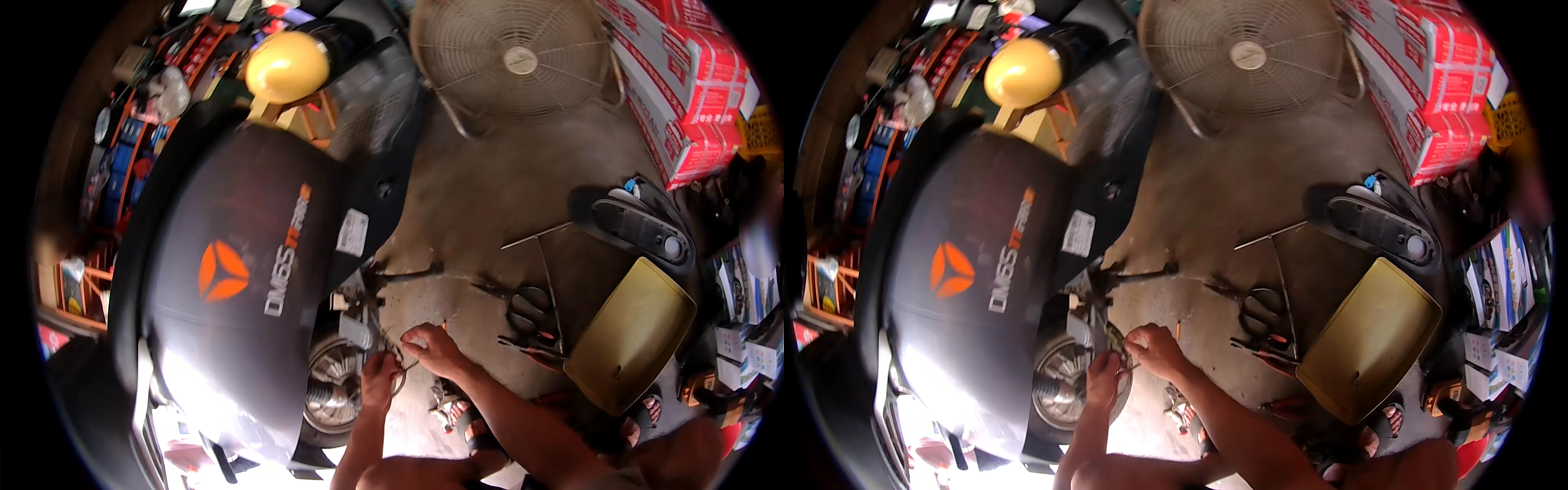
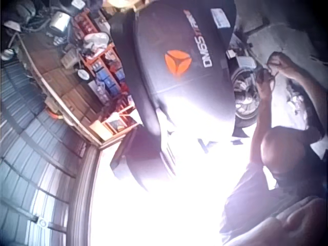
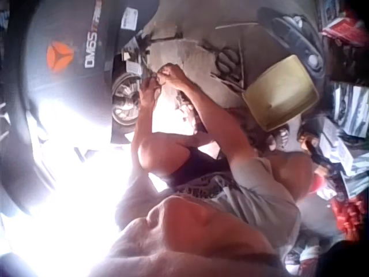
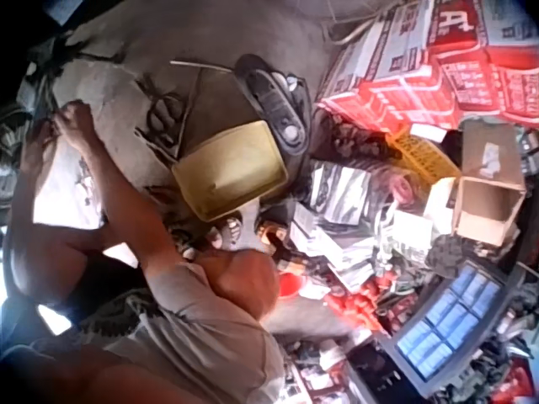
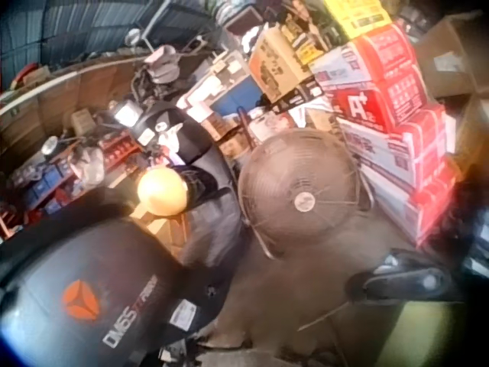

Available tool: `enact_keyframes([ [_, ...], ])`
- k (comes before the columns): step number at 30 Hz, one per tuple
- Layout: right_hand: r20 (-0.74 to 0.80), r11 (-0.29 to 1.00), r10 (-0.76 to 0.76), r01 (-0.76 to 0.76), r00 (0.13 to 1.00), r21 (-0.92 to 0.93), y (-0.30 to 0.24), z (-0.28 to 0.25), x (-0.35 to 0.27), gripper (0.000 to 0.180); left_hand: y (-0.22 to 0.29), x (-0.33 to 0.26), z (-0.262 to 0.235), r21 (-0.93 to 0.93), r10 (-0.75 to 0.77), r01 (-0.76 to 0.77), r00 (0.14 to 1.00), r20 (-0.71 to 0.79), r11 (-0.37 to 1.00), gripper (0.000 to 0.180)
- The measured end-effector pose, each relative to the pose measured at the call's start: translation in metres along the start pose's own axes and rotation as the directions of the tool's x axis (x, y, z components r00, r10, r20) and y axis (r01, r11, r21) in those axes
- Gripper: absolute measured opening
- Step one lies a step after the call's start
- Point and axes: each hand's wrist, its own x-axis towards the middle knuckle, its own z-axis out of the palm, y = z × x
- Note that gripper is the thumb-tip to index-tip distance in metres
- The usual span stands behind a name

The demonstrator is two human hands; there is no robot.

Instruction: The person works on the wiring of a scooter's rear section, using pliers to strip and twist wires, then wrapping connections with electrical tape. The task involves repeated handling of small wire segments and tools.

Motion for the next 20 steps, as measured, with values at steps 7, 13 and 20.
enact_keyframes([
  [7,-0.222,0.987,0.043,-0.076,0.974,-0.144,-0.003,-0.071,-0.004,0.017,-0.008,0.002,-0.005,0.159,-0.001,0.003,1.0,-0.012,0.987,0.019],
  [13,-0.357,0.982,0.187,-0.177,0.915,0.061,-0.01,-0.07,-0.029,0.02,0.02,-0.029,-0.009,0.555,-0.003,-0.026,0.999,0.052,0.832,0.012],
  [20,-0.156,0.782,0.603,-0.541,0.782,0.31,-0.025,-0.01,-0.079,0.026,0.051,-0.099,-0.089,0.769,-0.424,0.251,0.905,0.029,0.588,0.019],
])
